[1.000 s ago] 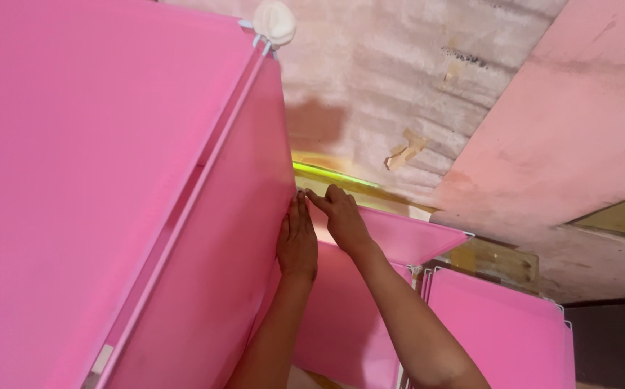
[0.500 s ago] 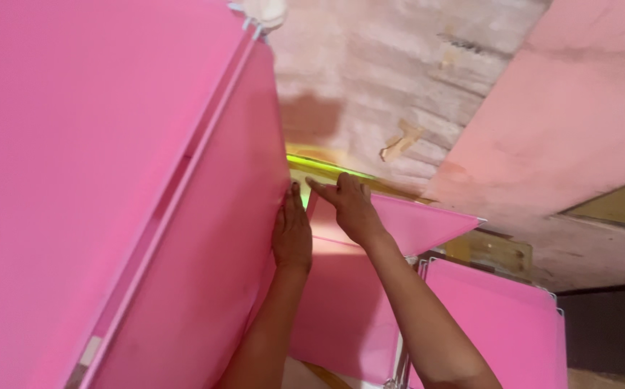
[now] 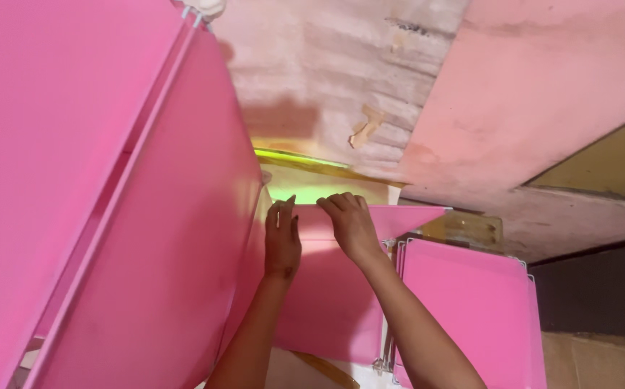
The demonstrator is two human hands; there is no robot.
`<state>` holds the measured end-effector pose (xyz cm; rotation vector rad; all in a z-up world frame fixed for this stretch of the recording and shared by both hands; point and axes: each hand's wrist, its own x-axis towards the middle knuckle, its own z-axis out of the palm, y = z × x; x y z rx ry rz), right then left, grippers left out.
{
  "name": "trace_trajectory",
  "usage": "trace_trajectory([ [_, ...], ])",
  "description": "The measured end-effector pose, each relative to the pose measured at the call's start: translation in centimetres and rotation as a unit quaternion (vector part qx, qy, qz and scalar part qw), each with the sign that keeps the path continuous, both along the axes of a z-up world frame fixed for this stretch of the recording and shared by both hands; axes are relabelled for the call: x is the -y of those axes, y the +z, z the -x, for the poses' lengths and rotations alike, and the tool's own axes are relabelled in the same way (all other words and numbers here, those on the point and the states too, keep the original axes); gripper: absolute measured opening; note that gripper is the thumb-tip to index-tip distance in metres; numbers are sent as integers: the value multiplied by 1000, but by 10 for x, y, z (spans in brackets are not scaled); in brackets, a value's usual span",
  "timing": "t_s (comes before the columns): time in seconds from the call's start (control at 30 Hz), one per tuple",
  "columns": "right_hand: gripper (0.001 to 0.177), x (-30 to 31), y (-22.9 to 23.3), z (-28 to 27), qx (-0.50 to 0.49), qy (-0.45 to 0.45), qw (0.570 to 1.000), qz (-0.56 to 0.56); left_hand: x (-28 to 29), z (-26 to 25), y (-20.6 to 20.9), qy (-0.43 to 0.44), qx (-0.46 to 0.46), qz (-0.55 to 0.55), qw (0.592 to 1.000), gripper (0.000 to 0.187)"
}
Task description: The person takes apart a pink modular cube storage shelf, pulling printed decorative panels and pink plastic panels off the white corner connectors by hand. They detach panels one at a time and stack the removed panels on a small table beside the shelf.
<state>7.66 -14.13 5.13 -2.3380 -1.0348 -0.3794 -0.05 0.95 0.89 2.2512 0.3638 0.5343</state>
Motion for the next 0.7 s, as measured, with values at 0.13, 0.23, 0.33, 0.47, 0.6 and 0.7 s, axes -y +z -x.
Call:
trace_trajectory([
  [0.13,35,10,-4,10,19,-22,998,-54,5,4,10,-12,56,43,997,37],
  [0.23,33,23,0,13,-4,-49,996,-68,12,9,21,-37,100,90,990,40],
  [0.33,33,44,12,17,-7,-11,996,-93,16,11,32,-60,86,74,992,27],
  [0.47,32,64,31,25,5,-48,997,-65,27,23,44,-97,36,94,990,26],
  [0.6,29,78,35,34,31,-107,990,-83,46,36,48,-104,68,82,989,26],
  [0.7,30,87,25,45,10,-125,987,-102,54,55,47,-99,67,37,992,22],
])
